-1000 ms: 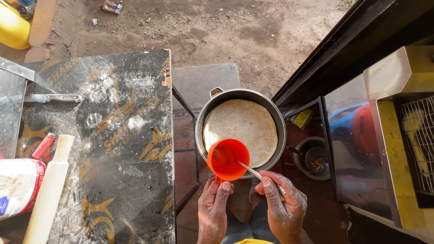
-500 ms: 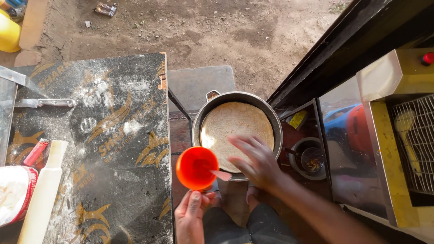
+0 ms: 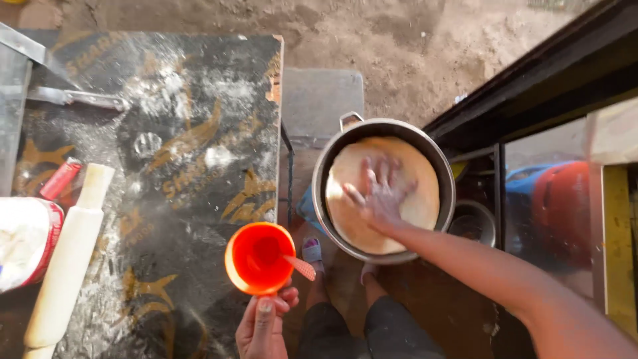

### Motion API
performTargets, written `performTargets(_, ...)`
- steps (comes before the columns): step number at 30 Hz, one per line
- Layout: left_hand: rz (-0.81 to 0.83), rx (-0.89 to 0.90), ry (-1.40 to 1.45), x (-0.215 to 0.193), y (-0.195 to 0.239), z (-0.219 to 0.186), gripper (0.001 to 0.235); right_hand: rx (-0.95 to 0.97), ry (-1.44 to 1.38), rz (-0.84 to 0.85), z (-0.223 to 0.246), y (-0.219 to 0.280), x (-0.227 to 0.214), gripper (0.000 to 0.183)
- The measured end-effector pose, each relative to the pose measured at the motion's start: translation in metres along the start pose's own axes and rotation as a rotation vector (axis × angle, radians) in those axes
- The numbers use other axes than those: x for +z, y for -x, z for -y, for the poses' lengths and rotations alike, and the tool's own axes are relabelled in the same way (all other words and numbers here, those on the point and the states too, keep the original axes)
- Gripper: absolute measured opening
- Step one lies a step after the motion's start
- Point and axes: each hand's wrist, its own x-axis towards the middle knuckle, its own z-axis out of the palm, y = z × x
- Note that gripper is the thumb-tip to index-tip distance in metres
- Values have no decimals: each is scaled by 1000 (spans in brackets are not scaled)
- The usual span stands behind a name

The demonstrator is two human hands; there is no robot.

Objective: Cooking flatbread in a pan by applying oil with a spoon and rotating it by hand

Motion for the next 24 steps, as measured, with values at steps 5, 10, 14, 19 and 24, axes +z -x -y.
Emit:
performTargets(5, -40, -3, -32, -13, 1, 0, 38, -1011, 281, -304, -47, -14, 7, 95)
performTargets(10, -34, -57, -47, -10, -12, -8, 38, -837, 342, -167, -12, -16, 5, 87)
performTargets(14, 17, -49, -39, 8, -21, -22, 39, 201, -350, -57, 54, 10, -39, 96)
performTargets(19, 16, -118, -140, 24, -21, -34, 39, -401, -642, -434, 61, 113, -104, 66)
performTargets(24, 122, -79, -81, 38, -14, -18, 35, -423, -1101, -102, 55, 195, -112, 55)
